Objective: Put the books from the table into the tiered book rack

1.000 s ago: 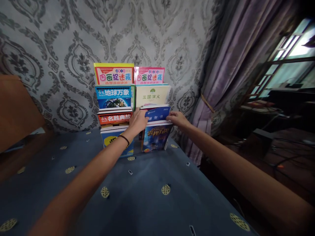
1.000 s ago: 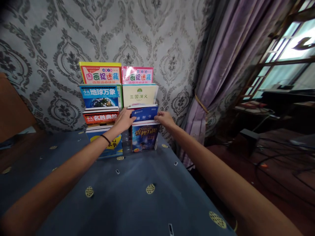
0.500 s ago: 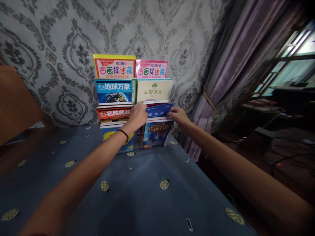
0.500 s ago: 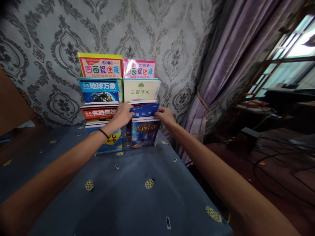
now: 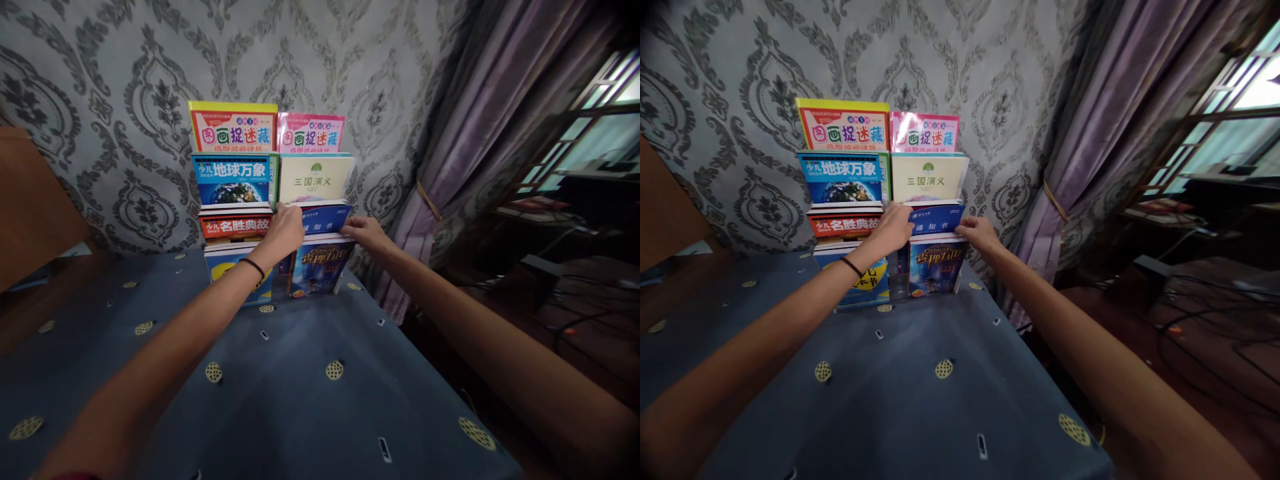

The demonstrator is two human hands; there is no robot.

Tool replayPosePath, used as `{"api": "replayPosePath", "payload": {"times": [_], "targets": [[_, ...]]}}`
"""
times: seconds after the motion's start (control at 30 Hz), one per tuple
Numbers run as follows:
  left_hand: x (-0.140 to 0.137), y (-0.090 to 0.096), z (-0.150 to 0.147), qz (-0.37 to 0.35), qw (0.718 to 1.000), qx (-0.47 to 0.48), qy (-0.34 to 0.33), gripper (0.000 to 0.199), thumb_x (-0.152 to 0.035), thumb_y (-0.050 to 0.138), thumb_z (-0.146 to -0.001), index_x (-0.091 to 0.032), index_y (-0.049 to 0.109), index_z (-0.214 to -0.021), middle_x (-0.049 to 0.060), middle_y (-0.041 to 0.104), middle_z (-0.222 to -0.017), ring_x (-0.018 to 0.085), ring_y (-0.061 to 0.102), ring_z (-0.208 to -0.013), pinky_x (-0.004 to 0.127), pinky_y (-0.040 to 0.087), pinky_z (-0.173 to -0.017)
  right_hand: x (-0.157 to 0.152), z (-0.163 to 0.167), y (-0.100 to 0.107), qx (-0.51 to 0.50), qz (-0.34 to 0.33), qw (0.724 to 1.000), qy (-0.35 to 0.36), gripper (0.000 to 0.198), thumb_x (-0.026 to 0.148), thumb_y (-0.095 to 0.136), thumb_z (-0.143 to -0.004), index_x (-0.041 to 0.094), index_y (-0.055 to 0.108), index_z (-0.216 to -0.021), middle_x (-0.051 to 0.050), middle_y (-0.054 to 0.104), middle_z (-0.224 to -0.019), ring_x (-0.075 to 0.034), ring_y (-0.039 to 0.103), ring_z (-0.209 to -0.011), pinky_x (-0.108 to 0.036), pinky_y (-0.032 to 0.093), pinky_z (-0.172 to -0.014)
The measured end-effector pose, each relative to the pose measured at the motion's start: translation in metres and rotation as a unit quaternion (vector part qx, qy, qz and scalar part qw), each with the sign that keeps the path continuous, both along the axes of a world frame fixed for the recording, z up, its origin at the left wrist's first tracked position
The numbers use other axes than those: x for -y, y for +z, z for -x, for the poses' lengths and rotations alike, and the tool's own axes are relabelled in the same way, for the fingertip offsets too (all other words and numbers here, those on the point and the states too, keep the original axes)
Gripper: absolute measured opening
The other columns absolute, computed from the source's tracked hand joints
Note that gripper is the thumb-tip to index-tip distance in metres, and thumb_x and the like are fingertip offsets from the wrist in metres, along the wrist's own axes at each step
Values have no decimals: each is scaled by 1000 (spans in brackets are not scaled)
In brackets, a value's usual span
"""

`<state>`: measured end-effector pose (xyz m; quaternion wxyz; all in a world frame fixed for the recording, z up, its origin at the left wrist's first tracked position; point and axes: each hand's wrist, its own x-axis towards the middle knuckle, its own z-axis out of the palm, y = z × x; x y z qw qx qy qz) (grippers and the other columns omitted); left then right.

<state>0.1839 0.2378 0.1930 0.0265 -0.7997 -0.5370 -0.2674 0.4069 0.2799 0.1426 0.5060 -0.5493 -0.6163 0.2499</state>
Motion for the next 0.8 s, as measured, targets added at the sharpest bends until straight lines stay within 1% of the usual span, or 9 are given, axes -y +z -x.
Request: {"api": "replayPosePath", "payload": {"times": [0.13, 0.23, 0.3, 0.4, 0.47, 0.53, 0.63, 0.7, 0.8], "targets": [[8, 2, -1, 9, 1000, 5, 12, 18, -6, 51, -88, -8, 64, -100, 19, 57, -114, 27, 57, -109, 39, 50, -97, 3, 1, 4, -6, 17, 1000, 2, 18, 35, 64, -50, 19, 59, -57, 2, 54, -55, -13, 45, -60, -28, 34, -58], [12, 4, -1, -6, 1000, -16, 20, 21, -5, 50, -87, -6, 66, -101, 20, 58, -113, 28, 59, -106, 40, 51, -95, 5, 1, 8, -6, 39, 999, 7, 17, 34, 65, -51, 19, 59, -56, 3, 52, -52, -13, 44, -57, -27, 33, -55], [15, 7, 0, -18, 999, -28, 12, 24, -4, 48, -87, -5, 66, -103, 21, 60, -110, 28, 60, -102, 41, 51, -93, 6, 1, 10, -5, 49, 999, 12, 16, 33, 66, -51, 19, 59, -56, 3, 51, -51, -13, 44, -56, -27, 33, -54], [19, 12, 1, -25, 999, -34, -4, 29, -2, 45, -87, -5, 67, -107, 21, 61, -106, 28, 61, -97, 42, 51, -91, 7, 2, 10, -15, 32, 999, 18, 16, 32, 67, -53, 19, 59, -55, 4, 52, -52, -12, 45, -56, -27, 34, -55], [23, 16, 1, -33, 999, -42, -5, 33, 0, 43, -88, -6, 66, -111, 21, 61, -109, 28, 61, -96, 40, 51, -90, 8, 2, 9, -23, 12, 999, 19, 16, 32, 67, -54, 18, 60, -56, 4, 53, -53, -12, 45, -57, -26, 35, -56], [27, 20, 1, -46, 997, -57, 2, 36, 1, 43, -87, -6, 64, -115, 21, 58, -114, 27, 61, -97, 39, 51, -89, 7, 2, 8, -26, 4, 999, 22, 17, 33, 68, -54, 18, 60, -57, 4, 54, -54, -12, 46, -57, -26, 34, -56], [33, 23, 0, -48, 996, -78, 16, 39, 2, 46, -84, -5, 61, -119, 21, 54, -122, 26, 61, -98, 39, 51, -89, 5, 3, 6, -14, 15, 999, 25, 19, 34, 66, -52, 18, 59, -57, 4, 52, -53, -12, 44, -57, -26, 32, -55], [35, 22, 0, -42, 995, -90, 27, 41, 3, 45, -84, -6, 61, -120, 21, 52, -126, 28, 61, -102, 41, 52, -88, 5, 5, 6, -10, 25, 999, 24, 20, 36, 65, -51, 18, 58, -57, 4, 50, -52, -12, 43, -56, -26, 31, -54], [35, 19, 2, -43, 993, -103, 39, 40, 4, 43, -84, -6, 63, -117, 22, 49, -131, 34, 57, -112, 44, 53, -87, 5, 6, 7, -13, 41, 999, 25, 21, 37, 64, -51, 19, 57, -58, 4, 49, -52, -12, 42, -55, -26, 31, -53]]}}
